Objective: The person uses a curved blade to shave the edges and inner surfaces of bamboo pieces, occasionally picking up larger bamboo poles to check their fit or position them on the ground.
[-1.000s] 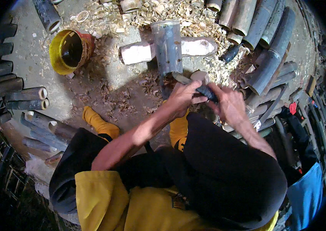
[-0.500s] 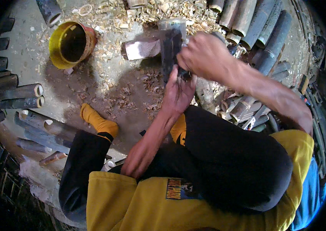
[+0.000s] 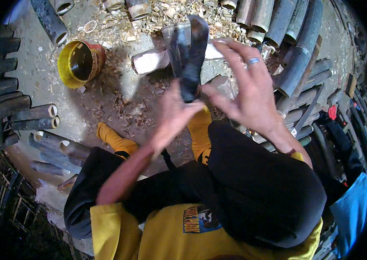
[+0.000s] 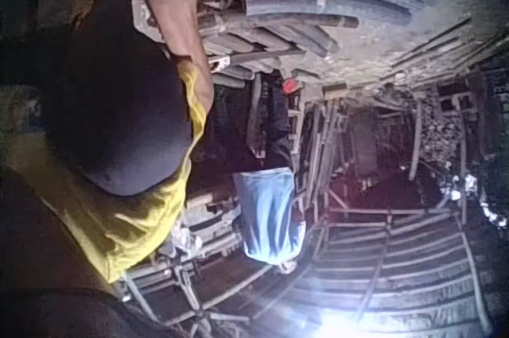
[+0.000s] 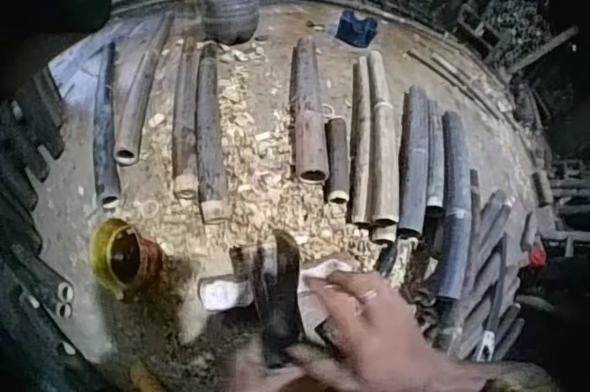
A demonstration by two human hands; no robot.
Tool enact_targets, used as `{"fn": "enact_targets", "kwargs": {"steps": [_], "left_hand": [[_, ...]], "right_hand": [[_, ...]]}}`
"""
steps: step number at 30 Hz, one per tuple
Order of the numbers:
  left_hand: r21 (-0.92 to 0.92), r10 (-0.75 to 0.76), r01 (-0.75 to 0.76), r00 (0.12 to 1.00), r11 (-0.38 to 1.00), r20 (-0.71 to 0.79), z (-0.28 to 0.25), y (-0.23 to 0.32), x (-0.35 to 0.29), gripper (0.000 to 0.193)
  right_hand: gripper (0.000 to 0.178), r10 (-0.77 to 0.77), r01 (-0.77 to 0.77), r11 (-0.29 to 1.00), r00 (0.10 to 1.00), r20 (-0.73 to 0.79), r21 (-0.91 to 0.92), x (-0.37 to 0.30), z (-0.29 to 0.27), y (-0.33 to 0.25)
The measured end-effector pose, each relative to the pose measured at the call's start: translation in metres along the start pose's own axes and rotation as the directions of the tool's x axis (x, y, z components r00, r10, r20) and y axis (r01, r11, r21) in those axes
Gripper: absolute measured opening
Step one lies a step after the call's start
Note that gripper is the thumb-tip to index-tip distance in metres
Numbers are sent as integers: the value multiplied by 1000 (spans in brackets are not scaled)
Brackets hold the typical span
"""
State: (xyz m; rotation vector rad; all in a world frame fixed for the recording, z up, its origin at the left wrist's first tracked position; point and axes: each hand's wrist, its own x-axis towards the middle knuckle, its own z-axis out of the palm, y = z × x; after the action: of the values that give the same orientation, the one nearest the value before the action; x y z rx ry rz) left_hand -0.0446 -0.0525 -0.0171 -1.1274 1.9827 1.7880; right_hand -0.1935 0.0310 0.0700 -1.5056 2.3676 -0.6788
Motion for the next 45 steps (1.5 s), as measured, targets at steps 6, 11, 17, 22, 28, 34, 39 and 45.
{"fn": "enact_targets", "kwargs": {"steps": [6,11,17,22,28,34,39,45], "left_hand": [[638,-41,-294,890,711,455,-109,-25,-17,50],[715,157,-587,802,380,576,-140,-5,25,45],[728,-73,-486,807,483,587,-143,-33,62,33],[642,-131,-104,942,759,308,-96,-73,-11,43],[312,-91,49,989,949,120,-29,-98,-72,45],[805,-174,-322,872,499,457,-127,-12,30,34],[546,-132,-6,968,838,213,-67,-77,-44,32],[127,-352,365,929,922,-116,63,-75,-106,37]], "right_hand": [[47,-358,269,926,848,391,266,-35,125,-32],[42,-43,-46,885,983,179,464,-19,162,-48],[34,-37,-281,804,855,517,523,-10,164,-33],[37,-288,-174,889,509,811,424,-11,154,-20],[42,-488,154,869,105,867,470,-14,134,-6],[40,-108,-145,821,910,400,552,-18,154,-25],[35,-463,70,866,486,741,495,-13,142,-8],[27,-742,412,642,118,660,647,-29,135,21]]}}
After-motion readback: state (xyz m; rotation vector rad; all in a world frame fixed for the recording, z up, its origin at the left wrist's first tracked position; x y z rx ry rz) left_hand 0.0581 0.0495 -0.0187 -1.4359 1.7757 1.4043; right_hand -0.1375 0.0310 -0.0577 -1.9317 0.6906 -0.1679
